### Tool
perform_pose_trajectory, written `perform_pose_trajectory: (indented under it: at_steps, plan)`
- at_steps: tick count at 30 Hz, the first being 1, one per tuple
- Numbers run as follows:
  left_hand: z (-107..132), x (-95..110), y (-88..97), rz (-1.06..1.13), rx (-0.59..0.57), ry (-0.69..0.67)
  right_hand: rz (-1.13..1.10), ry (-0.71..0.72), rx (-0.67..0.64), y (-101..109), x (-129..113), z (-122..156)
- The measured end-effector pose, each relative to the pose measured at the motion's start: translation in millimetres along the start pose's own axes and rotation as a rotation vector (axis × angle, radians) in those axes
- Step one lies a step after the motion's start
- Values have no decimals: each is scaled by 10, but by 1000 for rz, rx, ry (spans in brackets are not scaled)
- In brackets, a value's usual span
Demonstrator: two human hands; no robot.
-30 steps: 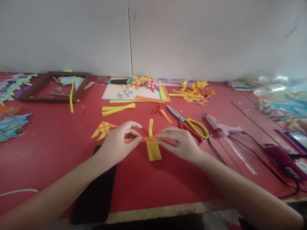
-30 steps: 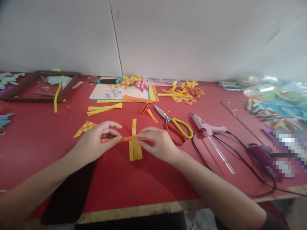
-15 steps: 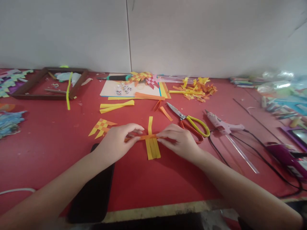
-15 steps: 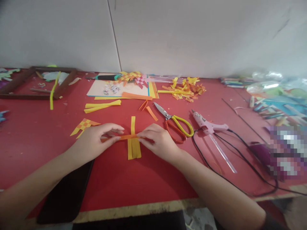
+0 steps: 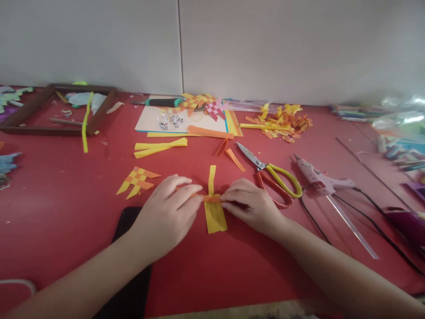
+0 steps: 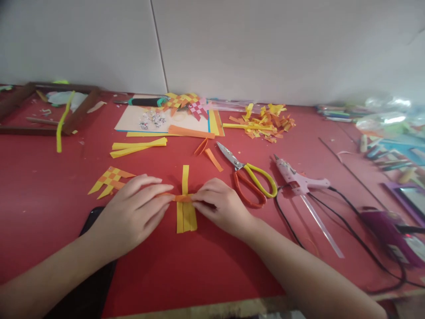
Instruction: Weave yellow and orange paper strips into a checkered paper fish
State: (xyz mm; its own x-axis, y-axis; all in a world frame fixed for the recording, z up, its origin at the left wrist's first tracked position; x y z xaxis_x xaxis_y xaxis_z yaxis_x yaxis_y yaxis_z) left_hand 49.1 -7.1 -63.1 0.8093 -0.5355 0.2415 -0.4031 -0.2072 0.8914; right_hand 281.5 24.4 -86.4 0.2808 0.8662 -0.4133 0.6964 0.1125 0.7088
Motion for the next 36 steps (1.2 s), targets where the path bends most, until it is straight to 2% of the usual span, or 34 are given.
perform_pose_trajectory:
  at_steps: [4,7,20,27,36]
  plan:
    - [52,130,-1,-44,32,-73,-12,-21,-2,6,2,-10]
    - [83,167,-26,-8,-24,-80,-8,-30,-7,9,-1,-20]
    - [121,163,-45,-4,-136,-47,10,-77,-18,6,-5,-24]
    - [133,156,-62,-24,-109,-42,23,-85,1,3,-1,-20]
    - [133,199,-39,-76,-136,-49,50,-97,-22,8,-26,-35]
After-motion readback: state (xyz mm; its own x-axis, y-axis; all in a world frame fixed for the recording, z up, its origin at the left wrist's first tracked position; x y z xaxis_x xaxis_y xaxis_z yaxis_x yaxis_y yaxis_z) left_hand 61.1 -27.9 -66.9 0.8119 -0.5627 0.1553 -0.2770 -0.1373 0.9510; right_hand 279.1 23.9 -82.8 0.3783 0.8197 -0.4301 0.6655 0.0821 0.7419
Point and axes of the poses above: each hand's wrist, its own z-axis away from the middle knuckle, its own y-axis out of the back of the hand, x = y × z, the point moved 1 cm from there along -z, towards the middle knuckle, and after that the axes turned 14 degrees about y, right-handed, at the moved point
